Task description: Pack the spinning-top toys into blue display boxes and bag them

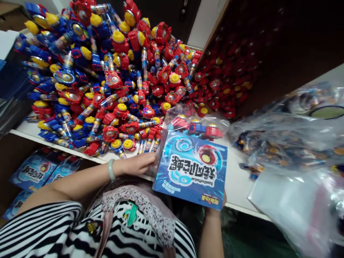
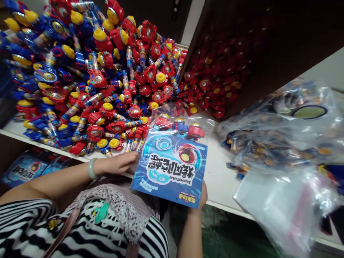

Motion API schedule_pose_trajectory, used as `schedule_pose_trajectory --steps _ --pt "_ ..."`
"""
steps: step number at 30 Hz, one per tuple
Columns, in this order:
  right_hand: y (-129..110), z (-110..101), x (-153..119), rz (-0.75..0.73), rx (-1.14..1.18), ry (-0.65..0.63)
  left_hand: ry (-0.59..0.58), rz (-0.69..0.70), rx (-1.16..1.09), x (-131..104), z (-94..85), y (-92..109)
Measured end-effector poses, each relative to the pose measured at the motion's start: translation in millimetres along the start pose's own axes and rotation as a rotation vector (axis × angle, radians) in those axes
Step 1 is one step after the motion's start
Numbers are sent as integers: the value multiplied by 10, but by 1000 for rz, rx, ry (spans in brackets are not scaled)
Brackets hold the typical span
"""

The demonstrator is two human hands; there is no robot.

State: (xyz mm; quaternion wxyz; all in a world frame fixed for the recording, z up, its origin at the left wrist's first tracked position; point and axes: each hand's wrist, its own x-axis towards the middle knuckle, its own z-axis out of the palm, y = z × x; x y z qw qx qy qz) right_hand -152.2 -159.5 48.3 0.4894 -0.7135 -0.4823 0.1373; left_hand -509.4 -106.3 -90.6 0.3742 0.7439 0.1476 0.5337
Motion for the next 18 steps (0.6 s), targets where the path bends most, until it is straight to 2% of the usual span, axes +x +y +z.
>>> schedule_pose_trajectory --steps 2,5,8,11,15,17,18 --pt "26 -26 43 -25 -45 29 -49 49 -12 -132 55 81" --pt "80 -201 -48 -178 -212 54 30 50 -31 -196 144 157" --pt "170 -423 -359 -424 -449 53 119 38 -26 -172 190 173" --pt "242 -466 -675 -557 -542 115 84 31 -40 -240 188 177" --pt "202 -288 -818 -525 -506 188 -145 103 -130 -504 192 176" --pt "154 -252 -851 -498 -447 175 -167 121 -161 -618 225 165" --pt "139 -263 -887 -501 -417 155 -126 116 -156 -656 250 159"
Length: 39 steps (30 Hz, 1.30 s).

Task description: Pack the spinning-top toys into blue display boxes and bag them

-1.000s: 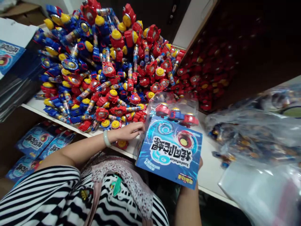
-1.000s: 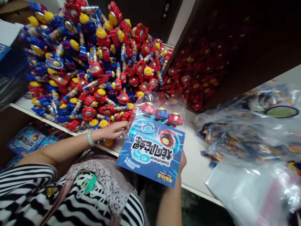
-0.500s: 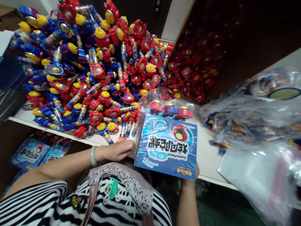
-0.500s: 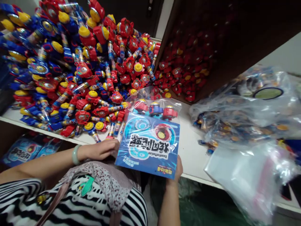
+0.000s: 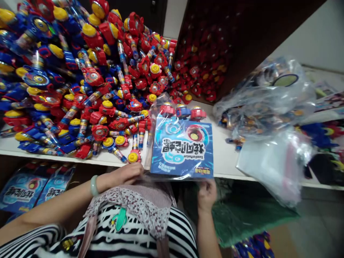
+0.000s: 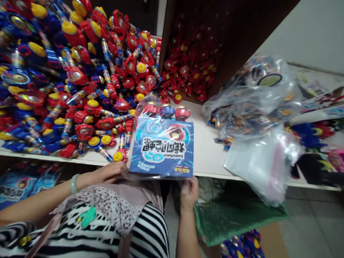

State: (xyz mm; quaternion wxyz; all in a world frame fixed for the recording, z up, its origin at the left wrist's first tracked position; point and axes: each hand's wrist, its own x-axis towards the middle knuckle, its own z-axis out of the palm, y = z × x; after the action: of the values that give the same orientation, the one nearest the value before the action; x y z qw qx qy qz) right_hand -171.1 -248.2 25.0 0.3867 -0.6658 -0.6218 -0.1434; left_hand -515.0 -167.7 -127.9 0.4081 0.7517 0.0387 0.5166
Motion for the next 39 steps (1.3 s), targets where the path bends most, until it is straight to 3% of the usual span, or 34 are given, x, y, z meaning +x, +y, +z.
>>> schedule_pose_trajectory --steps 4,8,11,14,16,19,21,25,27,30,35,39 --pt "-6 -137 -270 -39 79 -11 239 -82 84 -74 140 -24" --pt "115 -69 -443 -39 62 17 231 -116 173 -132 322 -49" --pt "227 64 -243 -59 -10 45 363 -273 335 -56 467 -92" --pt "299 131 99 -94 -131 -69 425 -408 325 126 580 -150" --pt "309 131 258 -113 -142 -164 470 -409 291 208 620 -177" --pt "281 94 266 -130 -110 -170 521 -341 267 173 620 -181" --pt "260 61 144 -115 -69 -166 474 -285 210 80 589 -169" --pt "238 27 -102 -98 36 -183 168 -176 119 -42 518 -180" --pt "220 47 -124 -147 38 -203 95 -142 144 -24 514 -198" --pt "171 150 -43 -156 45 -198 149 -109 216 83 561 -174" --pt "133 405 138 -93 153 -3 325 20 238 498 615 43" --pt "131 362 291 -91 234 144 191 139 189 987 604 215"
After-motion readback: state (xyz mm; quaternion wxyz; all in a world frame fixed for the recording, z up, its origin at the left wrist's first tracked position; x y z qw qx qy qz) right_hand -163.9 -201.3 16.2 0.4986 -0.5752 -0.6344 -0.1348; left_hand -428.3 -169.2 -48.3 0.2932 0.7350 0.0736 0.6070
